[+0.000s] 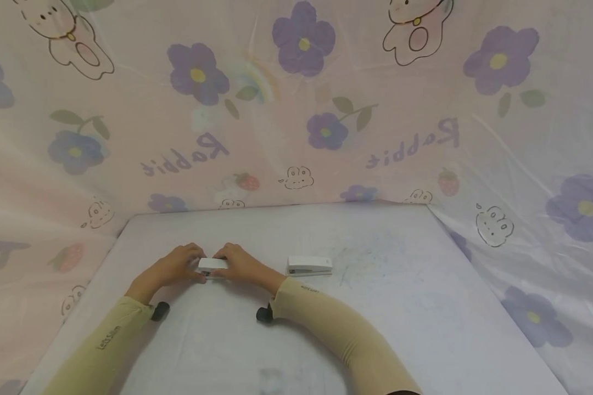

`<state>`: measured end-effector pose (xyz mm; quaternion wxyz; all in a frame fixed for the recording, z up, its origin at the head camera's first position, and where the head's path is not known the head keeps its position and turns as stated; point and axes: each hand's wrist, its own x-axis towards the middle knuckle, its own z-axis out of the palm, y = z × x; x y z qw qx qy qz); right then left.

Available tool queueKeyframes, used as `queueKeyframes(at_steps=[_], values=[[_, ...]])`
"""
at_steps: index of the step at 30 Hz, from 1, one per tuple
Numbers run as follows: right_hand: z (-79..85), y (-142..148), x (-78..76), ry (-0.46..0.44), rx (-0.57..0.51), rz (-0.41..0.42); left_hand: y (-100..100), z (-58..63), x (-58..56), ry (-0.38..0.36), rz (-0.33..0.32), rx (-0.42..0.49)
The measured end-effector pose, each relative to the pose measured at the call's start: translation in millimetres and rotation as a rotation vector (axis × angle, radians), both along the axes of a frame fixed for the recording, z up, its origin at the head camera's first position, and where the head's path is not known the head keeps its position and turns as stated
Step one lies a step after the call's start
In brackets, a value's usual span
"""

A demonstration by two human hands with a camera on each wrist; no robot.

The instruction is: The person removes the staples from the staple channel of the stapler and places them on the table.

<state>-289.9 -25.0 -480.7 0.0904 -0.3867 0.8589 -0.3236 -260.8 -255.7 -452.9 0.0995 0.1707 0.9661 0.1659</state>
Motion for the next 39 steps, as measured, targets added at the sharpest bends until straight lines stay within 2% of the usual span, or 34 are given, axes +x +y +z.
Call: queueKeyframes(at_steps=[9, 16, 23, 32, 39], values=[[-0.2, 11, 1.5, -0.106, -0.142, -0.036, 2, -1.1, 0.5, 0.001, 0.016, -0.006], [6.3, 19, 1.0, -0.067, -0.153, -0.01, 3, -2.4, 1.3, 0.005, 0.006, 0.034], [16.8, 27, 2.2, 0.0, -0.157, 0.021, -1, -3.8, 1.9, 0.008, 0.009, 0.031], [26.2, 45, 5.1, -0.035, -0.186, -0.005, -1, -4.2, 1.6, 0.027, -0.004, 0.023], [28.2, 61, 5.3, -0.042, -0.227, 0.023, 1, -3.4, 3.8, 0.012, 0.002, 0.033]])
